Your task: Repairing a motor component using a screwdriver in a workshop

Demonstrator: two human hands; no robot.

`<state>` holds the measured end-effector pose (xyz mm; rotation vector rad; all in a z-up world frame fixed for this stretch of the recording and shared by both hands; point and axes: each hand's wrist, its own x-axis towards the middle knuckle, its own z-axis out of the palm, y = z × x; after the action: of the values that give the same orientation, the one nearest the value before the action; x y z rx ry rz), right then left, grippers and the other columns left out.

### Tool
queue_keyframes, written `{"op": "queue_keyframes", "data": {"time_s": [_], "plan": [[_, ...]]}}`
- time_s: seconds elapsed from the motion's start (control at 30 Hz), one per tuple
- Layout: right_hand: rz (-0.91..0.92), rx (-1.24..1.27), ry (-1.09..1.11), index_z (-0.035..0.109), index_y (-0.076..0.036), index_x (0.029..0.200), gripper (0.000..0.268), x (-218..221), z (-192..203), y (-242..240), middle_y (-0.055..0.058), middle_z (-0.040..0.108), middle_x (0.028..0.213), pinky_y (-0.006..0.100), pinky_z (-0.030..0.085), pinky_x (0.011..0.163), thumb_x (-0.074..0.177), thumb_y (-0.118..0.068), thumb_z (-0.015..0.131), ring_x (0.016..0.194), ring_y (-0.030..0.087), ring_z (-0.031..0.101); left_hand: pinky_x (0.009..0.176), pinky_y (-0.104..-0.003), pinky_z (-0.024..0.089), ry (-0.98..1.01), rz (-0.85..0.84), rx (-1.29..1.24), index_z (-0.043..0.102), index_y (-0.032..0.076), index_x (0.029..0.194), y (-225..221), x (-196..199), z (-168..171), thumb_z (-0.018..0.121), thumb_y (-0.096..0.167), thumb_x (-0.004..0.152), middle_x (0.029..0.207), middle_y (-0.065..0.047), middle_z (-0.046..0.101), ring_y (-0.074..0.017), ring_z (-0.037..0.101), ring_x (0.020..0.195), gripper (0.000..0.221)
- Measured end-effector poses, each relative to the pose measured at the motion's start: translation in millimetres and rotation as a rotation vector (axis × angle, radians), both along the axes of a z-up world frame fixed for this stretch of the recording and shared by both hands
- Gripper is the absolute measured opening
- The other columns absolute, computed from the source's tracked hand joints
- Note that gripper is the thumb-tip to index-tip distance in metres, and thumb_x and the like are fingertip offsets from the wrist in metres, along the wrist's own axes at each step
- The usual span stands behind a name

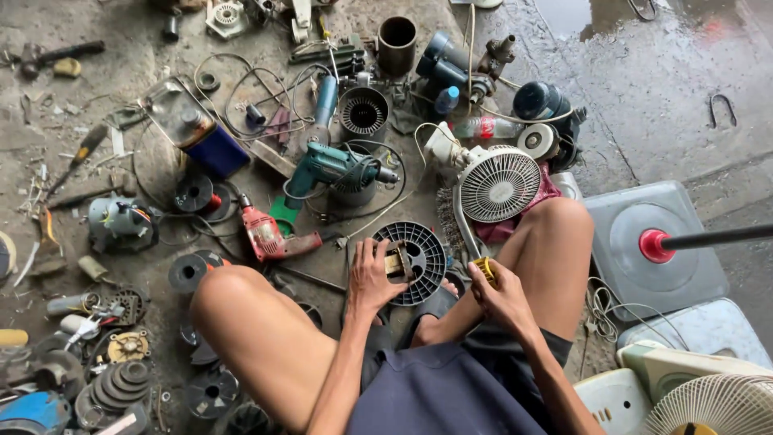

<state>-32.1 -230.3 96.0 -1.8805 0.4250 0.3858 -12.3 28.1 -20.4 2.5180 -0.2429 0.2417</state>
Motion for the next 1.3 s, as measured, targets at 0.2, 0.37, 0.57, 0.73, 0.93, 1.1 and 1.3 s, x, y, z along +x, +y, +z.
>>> {"op": "queue_keyframes", "data": {"time_s": [0.2, 0.37, 0.57, 0.73, 0.93, 1.1, 1.3], "plan": [[-0.007, -0.033, 0.035, 0.065, -0.005, 0.074, 0.038, 5.8, -17.3, 0.8, 0.012, 0.06, 0.048, 0.032, 0.05, 0.039, 0.093, -0.037, 0.073, 0.04, 0.021, 0.061, 0.085, -0.047, 0.056, 0.019, 0.007, -0.018, 0.06, 0.01, 0.123, -2.0, 2.5, 2.8, 0.094, 0.049, 0.05, 0.109, -0.012, 0.054, -0.0354, 0.058, 0.101, 0.09], [-0.037, 0.176, 0.02, 0.064, 0.0, 0.084, 0.029, 2.8, -14.8, 6.6, 0.006, 0.055, 0.058, 0.028, 0.034, 0.042, 0.1, -0.025, 0.065, 0.047, 0.014, 0.044, 0.087, -0.044, 0.055, 0.049, 0.052, 0.031, 0.057, 0.003, 0.125, -15.7, -0.8, 16.4, 0.099, 0.042, 0.048, 0.114, -0.016, 0.056, -0.0335, 0.057, 0.103, 0.096], [0.001, 0.117, 0.002, 0.066, 0.001, 0.085, 0.03, 7.3, -2.3, 16.5, 0.006, 0.056, 0.058, 0.028, 0.033, 0.042, 0.098, -0.027, 0.067, 0.047, 0.014, 0.043, 0.082, -0.047, 0.056, 0.051, 0.074, 0.014, 0.058, 0.005, 0.125, -18.4, -1.6, 10.0, 0.096, 0.057, 0.054, 0.114, -0.015, 0.055, -0.0337, 0.058, 0.102, 0.095], [0.019, 0.033, 0.043, 0.068, 0.0, 0.085, 0.034, 10.7, 14.5, 24.2, 0.007, 0.058, 0.059, 0.028, 0.034, 0.043, 0.097, -0.031, 0.067, 0.048, 0.015, 0.046, 0.087, -0.047, 0.055, 0.132, 0.093, 0.012, 0.056, 0.006, 0.127, -4.6, 0.4, 13.3, 0.1, 0.049, 0.048, 0.114, -0.013, 0.054, -0.0331, 0.056, 0.104, 0.1], [0.011, 0.129, 0.042, 0.065, -0.001, 0.085, 0.03, 3.8, -0.1, 18.6, 0.007, 0.057, 0.061, 0.028, 0.033, 0.043, 0.099, -0.027, 0.066, 0.049, 0.015, 0.045, 0.104, -0.047, 0.039, 0.04, 0.014, 0.218, 0.05, 0.002, 0.131, -7.4, -2.9, 14.6, 0.093, 0.066, 0.044, 0.116, -0.014, 0.056, -0.0313, 0.05, 0.108, 0.117], [-0.02, 0.203, -0.012, 0.064, 0.002, 0.084, 0.028, 0.4, -17.6, 1.6, 0.007, 0.055, 0.061, 0.028, 0.036, 0.046, 0.099, -0.022, 0.067, 0.051, 0.014, 0.045, 0.09, -0.044, 0.045, -0.081, 0.058, 0.122, 0.059, 0.005, 0.115, -7.0, 2.7, 6.5, 0.086, 0.073, 0.055, 0.106, -0.01, 0.059, -0.0271, 0.056, 0.097, 0.094], [-0.067, 0.102, 0.018, 0.069, 0.003, 0.088, 0.03, 2.1, -3.7, -10.0, 0.008, 0.057, 0.061, 0.029, 0.038, 0.047, 0.098, -0.025, 0.067, 0.051, 0.016, 0.048, 0.088, -0.048, 0.049, -0.017, 0.108, 0.047, 0.059, 0.006, 0.12, -23.8, 13.7, 14.6, 0.075, 0.086, 0.063, 0.107, -0.012, 0.057, -0.0303, 0.059, 0.097, 0.1]]}}
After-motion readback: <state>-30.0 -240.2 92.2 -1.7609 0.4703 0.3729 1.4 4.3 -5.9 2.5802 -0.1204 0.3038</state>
